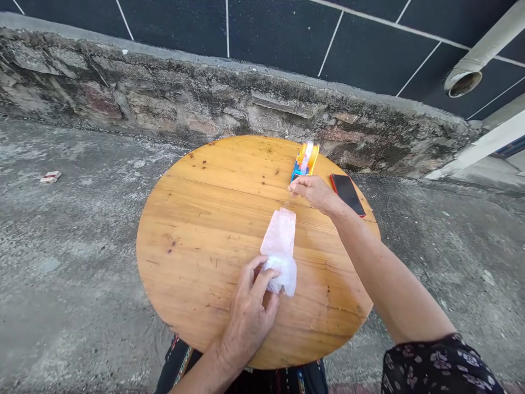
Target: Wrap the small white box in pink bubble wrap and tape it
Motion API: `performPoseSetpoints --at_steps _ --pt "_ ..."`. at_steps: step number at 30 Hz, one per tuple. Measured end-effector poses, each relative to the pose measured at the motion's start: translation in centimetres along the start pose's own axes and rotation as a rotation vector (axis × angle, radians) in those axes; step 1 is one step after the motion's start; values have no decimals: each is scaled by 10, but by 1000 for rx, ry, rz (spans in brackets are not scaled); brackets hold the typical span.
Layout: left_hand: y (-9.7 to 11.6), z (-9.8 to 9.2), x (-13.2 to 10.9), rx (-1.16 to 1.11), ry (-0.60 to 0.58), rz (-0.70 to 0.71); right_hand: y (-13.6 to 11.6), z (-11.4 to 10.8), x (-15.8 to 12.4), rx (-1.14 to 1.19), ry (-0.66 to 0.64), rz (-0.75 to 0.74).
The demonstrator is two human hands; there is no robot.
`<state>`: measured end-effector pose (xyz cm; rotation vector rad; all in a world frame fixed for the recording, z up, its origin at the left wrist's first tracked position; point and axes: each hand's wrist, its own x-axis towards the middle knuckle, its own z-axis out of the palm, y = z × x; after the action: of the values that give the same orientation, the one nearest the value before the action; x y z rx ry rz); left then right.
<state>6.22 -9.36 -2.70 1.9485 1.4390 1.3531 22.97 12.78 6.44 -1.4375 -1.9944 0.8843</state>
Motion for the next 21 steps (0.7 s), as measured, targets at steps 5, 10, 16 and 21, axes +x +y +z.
performPoseSetpoints --at_steps 5,10,16,21 --pt "0 1 1 -21 2 2 -31 7 -39 -351 41 -82" --pt "2 1 -2 -51 -28 11 -59 38 -66 -828 -69 -40" --pt "4 -42 34 -122 2 -73 -53 49 -62 -899 -147 0" --pt "-14 -49 97 -276 -148 -382 -48 42 -68 -862 -107 2"
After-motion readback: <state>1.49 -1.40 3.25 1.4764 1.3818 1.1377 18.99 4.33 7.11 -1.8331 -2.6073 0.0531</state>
